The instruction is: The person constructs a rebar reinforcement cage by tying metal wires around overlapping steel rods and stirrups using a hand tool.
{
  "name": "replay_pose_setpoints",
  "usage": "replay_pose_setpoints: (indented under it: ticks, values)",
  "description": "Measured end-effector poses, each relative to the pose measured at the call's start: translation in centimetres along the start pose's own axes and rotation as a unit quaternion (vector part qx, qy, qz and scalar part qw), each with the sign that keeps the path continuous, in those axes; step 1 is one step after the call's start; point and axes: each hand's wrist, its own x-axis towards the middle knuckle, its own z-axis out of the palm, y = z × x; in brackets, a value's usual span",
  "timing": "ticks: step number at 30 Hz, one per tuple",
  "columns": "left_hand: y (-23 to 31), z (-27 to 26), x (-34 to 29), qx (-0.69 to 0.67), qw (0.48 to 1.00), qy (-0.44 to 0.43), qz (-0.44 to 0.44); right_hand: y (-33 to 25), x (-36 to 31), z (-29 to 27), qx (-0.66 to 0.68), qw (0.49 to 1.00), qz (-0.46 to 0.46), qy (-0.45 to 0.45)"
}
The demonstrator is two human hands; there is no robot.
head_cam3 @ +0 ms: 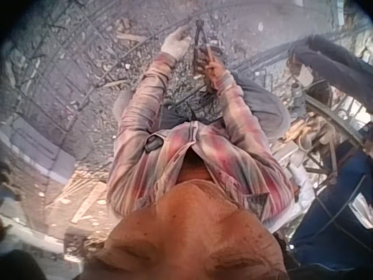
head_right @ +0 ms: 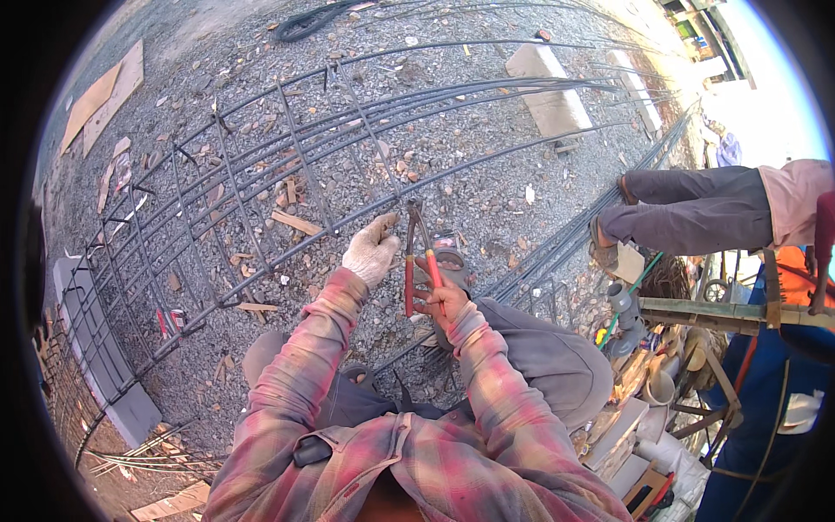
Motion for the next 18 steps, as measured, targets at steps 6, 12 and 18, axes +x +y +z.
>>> replay_pose_setpoints:
  ticks: [6,12,18]
  values:
    - [0.3,0.1,-0.1,-0.032,0.999,-0.011,-0.009,-0.8,-1.9,0.3,-0.011,1.000,-0.004,0.024]
    - [0.7,-0.1,-0.2,-0.010,1.000,-0.009,0.001,-2.3,-1.5,-0.6,-0.205,0.976,-0.065,0.017]
    - [1.1,-0.1,-0.3,-0.031,0.998,-0.023,-0.051,-5.2,-2.1,-0.4,-0.496,0.858,-0.112,0.075]
